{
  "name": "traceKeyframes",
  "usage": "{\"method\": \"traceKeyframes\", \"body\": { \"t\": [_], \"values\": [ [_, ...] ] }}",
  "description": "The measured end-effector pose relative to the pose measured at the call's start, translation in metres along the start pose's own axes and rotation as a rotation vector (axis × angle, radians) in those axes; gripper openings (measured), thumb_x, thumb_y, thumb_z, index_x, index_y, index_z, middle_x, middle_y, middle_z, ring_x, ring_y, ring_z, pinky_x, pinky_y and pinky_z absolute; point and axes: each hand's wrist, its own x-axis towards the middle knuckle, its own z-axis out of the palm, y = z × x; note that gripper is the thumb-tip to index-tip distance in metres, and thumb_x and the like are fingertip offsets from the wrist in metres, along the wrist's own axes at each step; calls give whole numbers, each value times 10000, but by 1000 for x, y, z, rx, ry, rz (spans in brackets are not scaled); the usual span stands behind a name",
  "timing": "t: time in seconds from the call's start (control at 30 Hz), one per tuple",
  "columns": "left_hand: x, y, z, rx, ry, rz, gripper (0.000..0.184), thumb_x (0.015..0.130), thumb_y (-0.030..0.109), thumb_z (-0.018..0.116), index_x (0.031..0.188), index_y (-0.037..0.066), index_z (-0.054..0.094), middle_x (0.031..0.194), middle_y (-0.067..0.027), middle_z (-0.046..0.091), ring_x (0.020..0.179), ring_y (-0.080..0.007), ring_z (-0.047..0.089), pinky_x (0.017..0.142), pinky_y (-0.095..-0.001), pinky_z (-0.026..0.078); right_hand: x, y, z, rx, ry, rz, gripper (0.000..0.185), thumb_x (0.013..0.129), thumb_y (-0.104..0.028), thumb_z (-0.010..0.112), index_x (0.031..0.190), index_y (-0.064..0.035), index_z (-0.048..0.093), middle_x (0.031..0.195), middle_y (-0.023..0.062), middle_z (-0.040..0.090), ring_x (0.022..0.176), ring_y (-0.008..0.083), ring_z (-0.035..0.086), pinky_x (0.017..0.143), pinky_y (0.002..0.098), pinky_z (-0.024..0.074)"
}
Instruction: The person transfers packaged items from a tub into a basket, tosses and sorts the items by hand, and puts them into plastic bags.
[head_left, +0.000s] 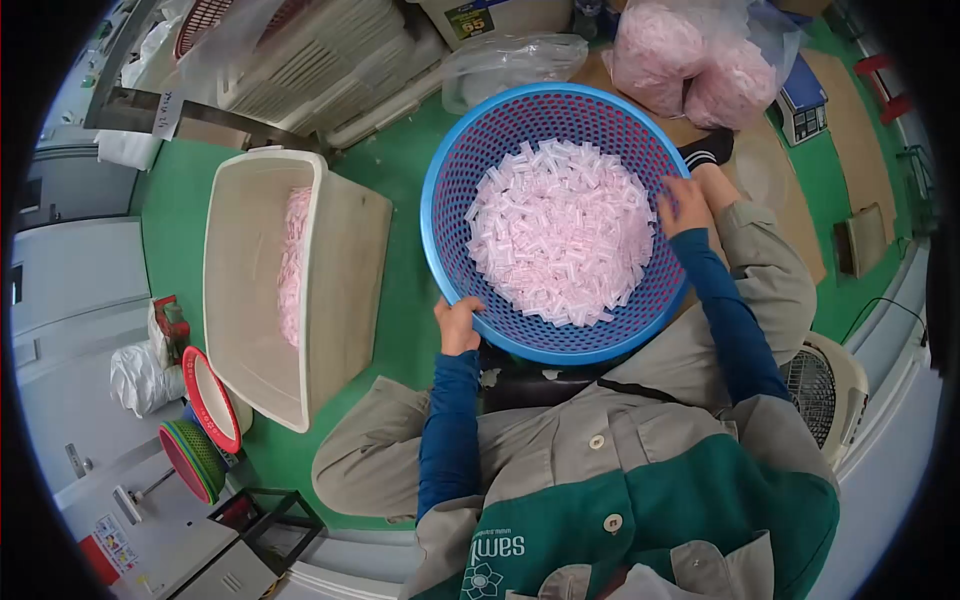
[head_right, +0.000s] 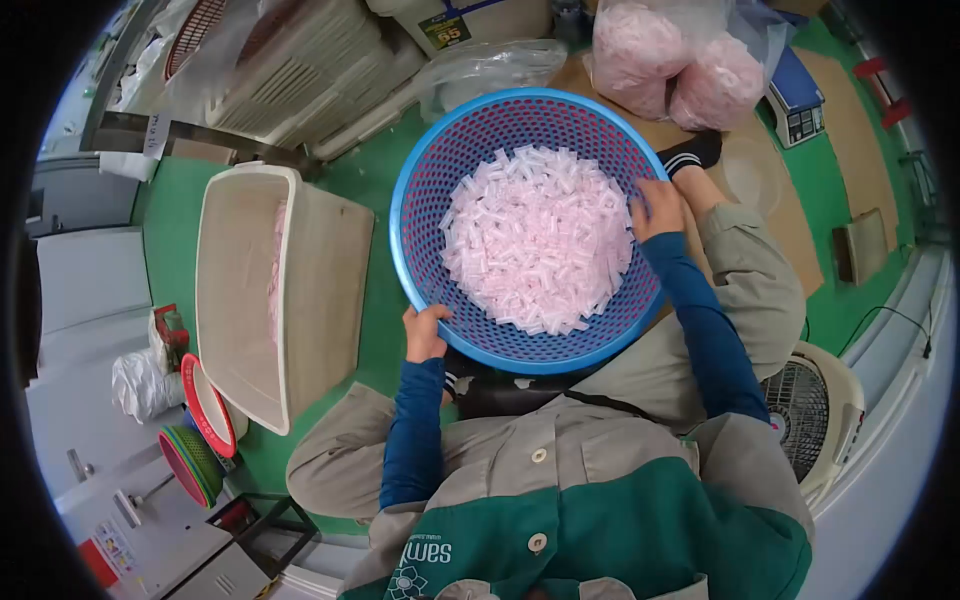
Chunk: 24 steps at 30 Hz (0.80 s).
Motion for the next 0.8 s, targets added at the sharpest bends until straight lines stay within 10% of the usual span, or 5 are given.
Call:
{"method": "traceKeyframes", "body": {
  "t": [0.33, 0.63, 0.8],
  "values": [
    [-3, 8, 8, -72, -20, 67, 404, 547, -84, 534, 947, -36, 554, 816, -93, 574, 736, -247, 539, 642, -344, 456, 11, -104, 167, -257, -704, 159, 840, 660, -596, 634, 1368, -264, 327, 1449, 147, 202, 1317, 457, 114, 937, 703, 212],
    [7, -9, -6, -77, -93, 94, 326, 574, -37, 550, 899, -35, 561, 818, -79, 577, 755, -225, 537, 635, -329, 445, -56, -159, 116, -63, -1169, -411, 511, 666, -273, 646, 1153, -181, 517, 1129, 136, 466, 1029, 373, 434, 813, 492, 405],
    [2, -2, -2, -29, -43, 87, 356, 569, -41, 545, 924, -43, 556, 860, -114, 588, 768, -251, 554, 642, -347, 470, -41, -110, 76, 38, -1176, -358, 380, 706, -173, 638, 1079, -121, 583, 1022, 149, 580, 926, 346, 562, 771, 414, 476]
  ]
}}
